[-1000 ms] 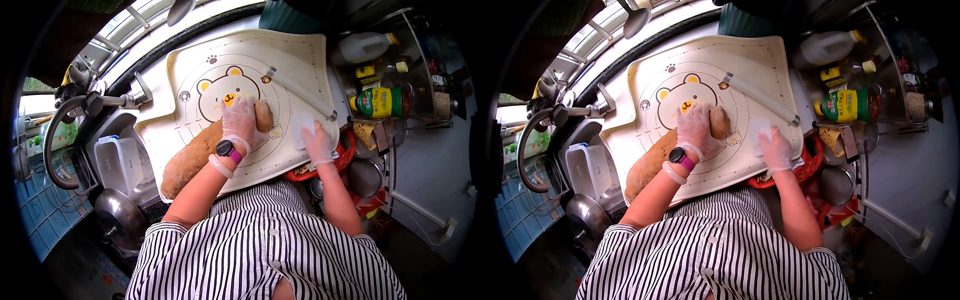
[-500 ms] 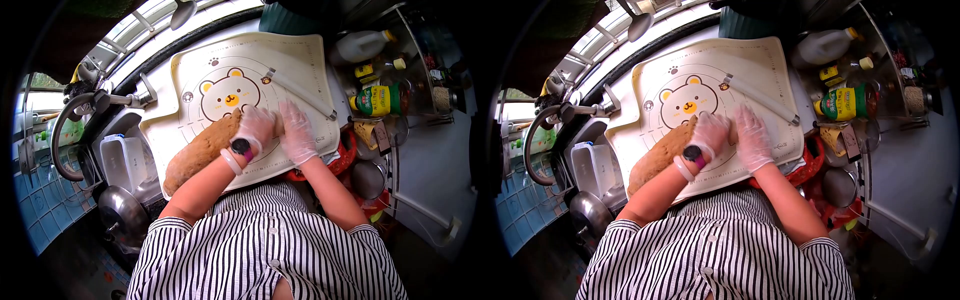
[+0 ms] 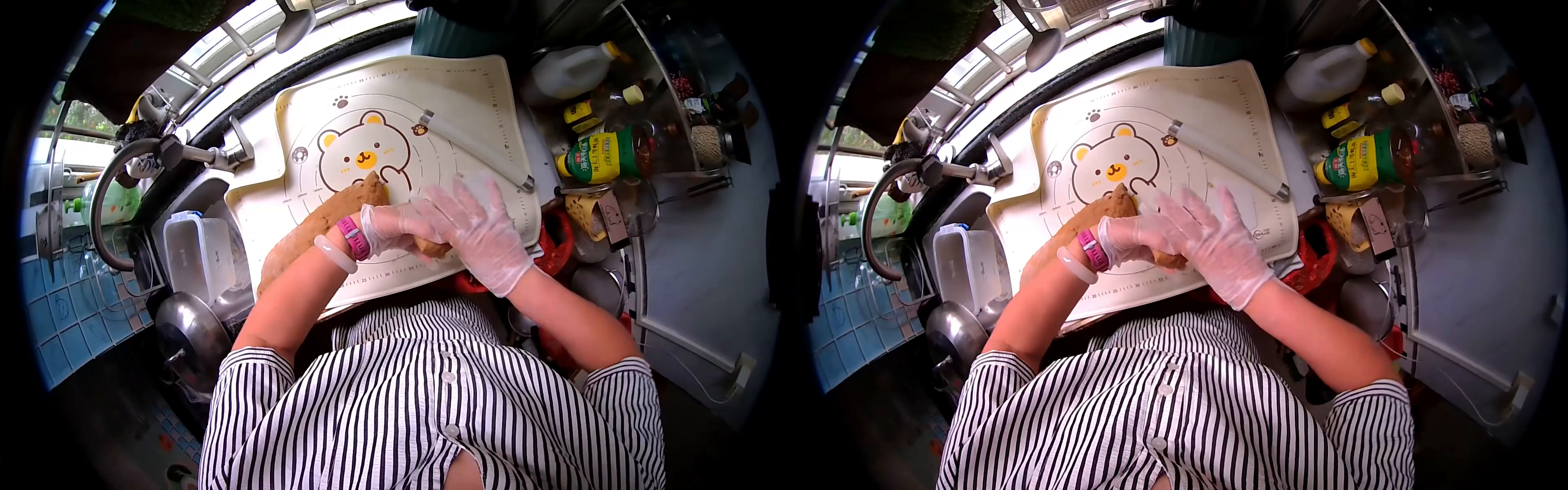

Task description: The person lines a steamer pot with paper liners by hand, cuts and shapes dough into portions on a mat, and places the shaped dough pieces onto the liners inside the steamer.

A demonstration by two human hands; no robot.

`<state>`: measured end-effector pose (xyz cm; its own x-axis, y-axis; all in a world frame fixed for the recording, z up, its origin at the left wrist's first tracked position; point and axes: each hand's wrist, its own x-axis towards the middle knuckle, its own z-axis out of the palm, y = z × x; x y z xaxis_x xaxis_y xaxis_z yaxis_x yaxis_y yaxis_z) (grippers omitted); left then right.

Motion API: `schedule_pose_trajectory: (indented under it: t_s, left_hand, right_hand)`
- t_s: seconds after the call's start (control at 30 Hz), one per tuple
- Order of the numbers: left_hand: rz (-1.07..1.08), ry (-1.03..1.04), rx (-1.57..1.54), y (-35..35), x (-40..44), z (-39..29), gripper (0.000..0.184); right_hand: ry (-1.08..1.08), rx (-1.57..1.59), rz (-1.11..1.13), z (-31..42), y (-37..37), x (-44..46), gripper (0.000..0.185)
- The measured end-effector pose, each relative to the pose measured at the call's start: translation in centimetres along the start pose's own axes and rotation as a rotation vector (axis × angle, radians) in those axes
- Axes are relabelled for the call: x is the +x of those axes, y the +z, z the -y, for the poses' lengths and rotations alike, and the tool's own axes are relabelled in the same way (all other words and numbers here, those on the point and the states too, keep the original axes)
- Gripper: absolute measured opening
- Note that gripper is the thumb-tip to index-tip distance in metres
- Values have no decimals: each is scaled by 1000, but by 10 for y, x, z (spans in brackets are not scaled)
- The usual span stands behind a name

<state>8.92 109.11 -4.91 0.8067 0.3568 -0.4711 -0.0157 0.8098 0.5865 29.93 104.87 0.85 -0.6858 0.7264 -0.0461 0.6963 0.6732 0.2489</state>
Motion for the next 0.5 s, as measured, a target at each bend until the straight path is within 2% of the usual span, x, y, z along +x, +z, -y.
schedule_pose_trajectory:
  t_s: [0.07, 0.13, 0.23, 0.3, 0.33, 0.4, 0.5]
  left_hand:
    - [170, -15, -75, 4, 4, 7, 51]
    - [158, -14, -97, 13, 7, 13, 48]
    - [150, -84, -19, 21, 14, 17, 52]
    - [129, -27, 7, 24, 18, 26, 53]
    - [114, 19, 34, 27, 19, 29, 54]
    - [131, 34, 61, 30, 23, 30, 56]
    - [94, 26, 186, 30, 30, 35, 56]
  right_hand:
    - [-90, 50, -42, -3, 0, 6, 68]
    - [-132, -22, -78, -6, -2, 8, 64]
    - [-187, 57, 37, -8, 2, 6, 62]
    - [-238, 83, -26, -8, 15, 2, 49]
    - [-243, 80, -27, -9, 16, 2, 49]
    - [-271, 125, -182, -11, 18, 1, 33]
    - [-243, 23, -111, -8, 17, 3, 23]
